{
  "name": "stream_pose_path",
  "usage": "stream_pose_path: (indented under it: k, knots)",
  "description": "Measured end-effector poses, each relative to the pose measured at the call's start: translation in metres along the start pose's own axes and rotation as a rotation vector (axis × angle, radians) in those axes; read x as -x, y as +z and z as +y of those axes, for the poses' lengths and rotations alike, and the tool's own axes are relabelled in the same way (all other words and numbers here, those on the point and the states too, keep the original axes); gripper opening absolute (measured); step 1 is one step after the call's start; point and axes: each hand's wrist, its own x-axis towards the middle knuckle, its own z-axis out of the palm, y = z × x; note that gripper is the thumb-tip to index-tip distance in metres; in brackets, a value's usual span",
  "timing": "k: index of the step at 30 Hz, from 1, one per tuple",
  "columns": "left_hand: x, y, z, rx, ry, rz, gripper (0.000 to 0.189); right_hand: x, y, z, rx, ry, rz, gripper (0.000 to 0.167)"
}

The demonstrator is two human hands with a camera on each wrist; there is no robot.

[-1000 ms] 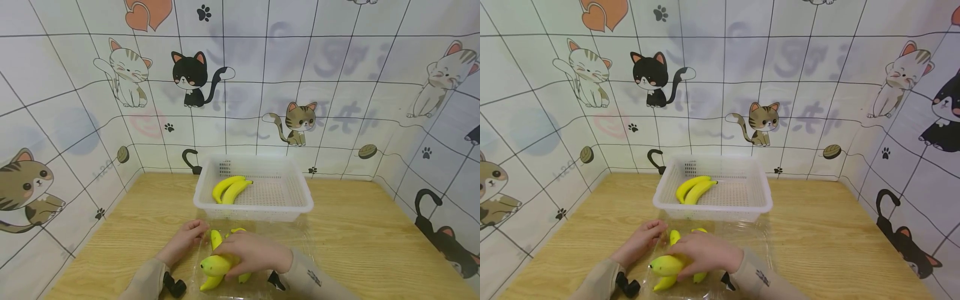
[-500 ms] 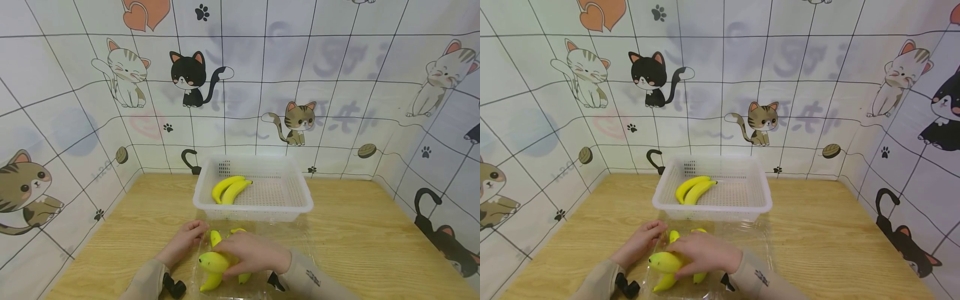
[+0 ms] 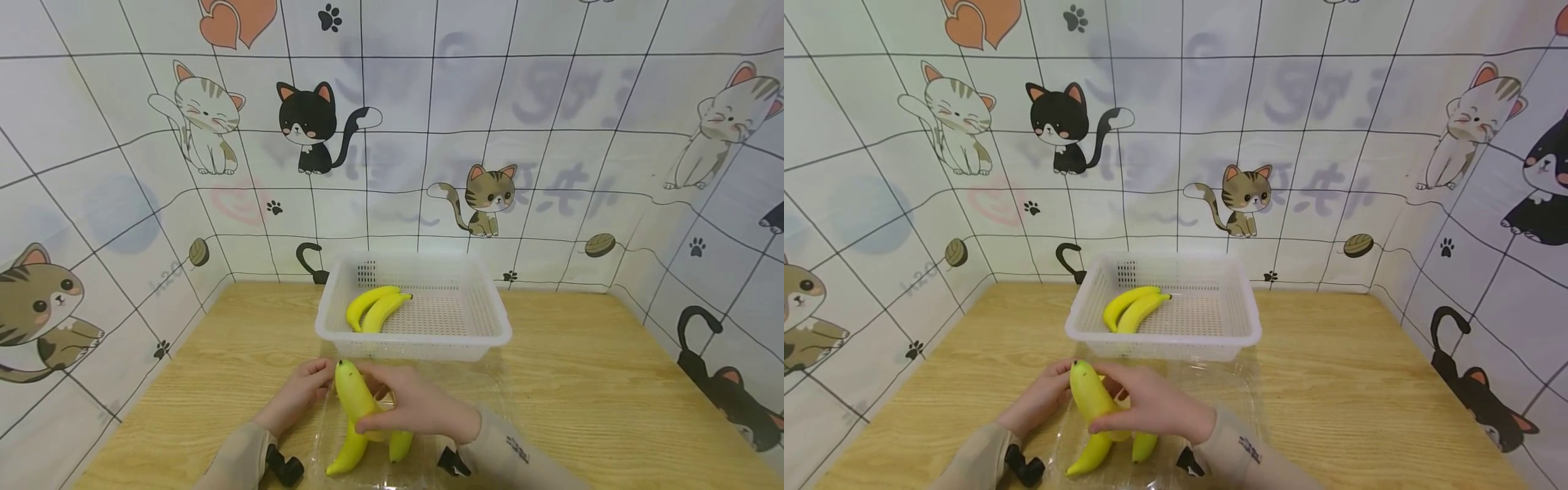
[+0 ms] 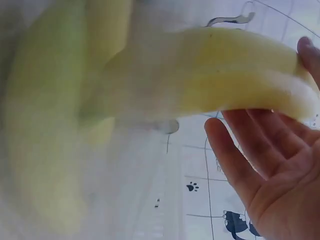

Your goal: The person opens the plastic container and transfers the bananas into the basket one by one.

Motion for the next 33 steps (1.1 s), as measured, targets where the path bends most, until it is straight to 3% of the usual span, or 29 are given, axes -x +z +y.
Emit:
stream_pose_path:
  k: [5,9,15,22,26,33]
  knots:
    - [0.000,0.002,-0.001,0.009,-0.005,0.036,0.023,0.001,0.000,-0.008,-0.155,0.074,0.098,0.081]
    - [0.000,0.003,0.000,0.004,-0.014,0.052,0.023,0.002,0.002,-0.009,-0.218,0.112,0.156,0.089]
    - [-0.001,0.004,0.001,0.003,-0.015,0.056,0.024,0.000,0.004,-0.006,-0.199,0.124,0.206,0.085]
    - [0.000,0.004,0.000,-0.015,-0.031,0.063,0.025,-0.001,0.009,-0.002,-0.222,0.253,0.239,0.082]
    - [0.000,0.005,0.000,-0.010,-0.026,0.053,0.026,-0.007,0.010,0.000,-0.181,0.280,0.256,0.082]
    - [-0.001,0.002,0.001,-0.015,-0.008,0.050,0.025,-0.026,0.007,0.003,0.002,0.298,0.241,0.087]
